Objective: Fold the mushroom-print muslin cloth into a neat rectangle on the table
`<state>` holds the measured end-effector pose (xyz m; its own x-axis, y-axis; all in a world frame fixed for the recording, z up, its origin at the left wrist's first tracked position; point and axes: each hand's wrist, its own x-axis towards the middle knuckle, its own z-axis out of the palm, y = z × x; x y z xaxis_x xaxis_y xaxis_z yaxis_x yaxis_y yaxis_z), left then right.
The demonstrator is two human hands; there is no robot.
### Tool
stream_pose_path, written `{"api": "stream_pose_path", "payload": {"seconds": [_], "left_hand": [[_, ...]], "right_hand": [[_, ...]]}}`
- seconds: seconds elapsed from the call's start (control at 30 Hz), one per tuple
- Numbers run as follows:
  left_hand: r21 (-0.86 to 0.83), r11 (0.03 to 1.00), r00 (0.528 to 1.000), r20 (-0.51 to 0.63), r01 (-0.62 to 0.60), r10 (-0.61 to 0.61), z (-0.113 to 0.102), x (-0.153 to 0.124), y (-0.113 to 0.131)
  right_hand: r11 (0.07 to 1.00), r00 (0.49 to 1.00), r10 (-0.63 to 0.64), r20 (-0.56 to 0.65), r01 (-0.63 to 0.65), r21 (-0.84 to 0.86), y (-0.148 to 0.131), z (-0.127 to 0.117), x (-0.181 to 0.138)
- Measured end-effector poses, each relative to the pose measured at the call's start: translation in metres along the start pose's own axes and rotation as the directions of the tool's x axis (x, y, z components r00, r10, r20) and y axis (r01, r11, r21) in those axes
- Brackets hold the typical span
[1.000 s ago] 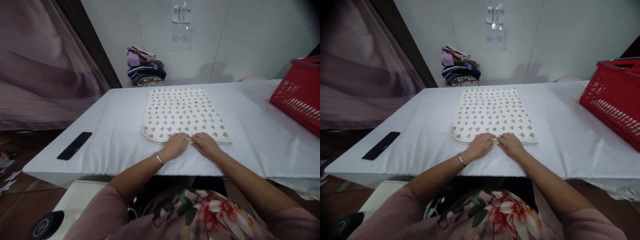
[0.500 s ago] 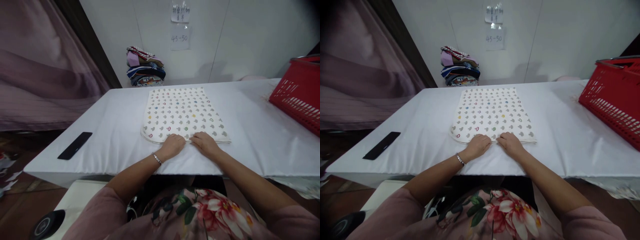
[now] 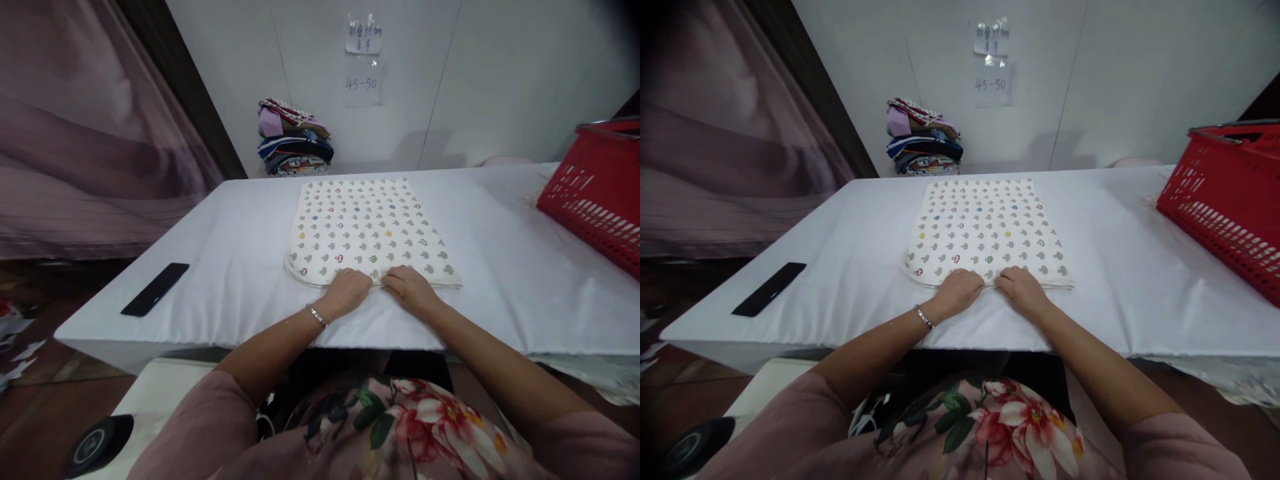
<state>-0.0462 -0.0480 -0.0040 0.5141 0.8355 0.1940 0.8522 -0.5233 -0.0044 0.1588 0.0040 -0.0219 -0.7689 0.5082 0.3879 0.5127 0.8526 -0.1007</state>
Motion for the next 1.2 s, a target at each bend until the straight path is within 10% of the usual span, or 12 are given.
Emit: {"api": "stream_pose_path", "payload": {"seconds": [1.2], "left_hand": [[-0.163,0.981,0.991,-0.062,0.103,-0.115,-0.007,-0.035,-0.028]], "right_hand": [[1.000,1.000,0.008,-0.020,-0.008,0.015,0.000,0.003,-0.002]]}}
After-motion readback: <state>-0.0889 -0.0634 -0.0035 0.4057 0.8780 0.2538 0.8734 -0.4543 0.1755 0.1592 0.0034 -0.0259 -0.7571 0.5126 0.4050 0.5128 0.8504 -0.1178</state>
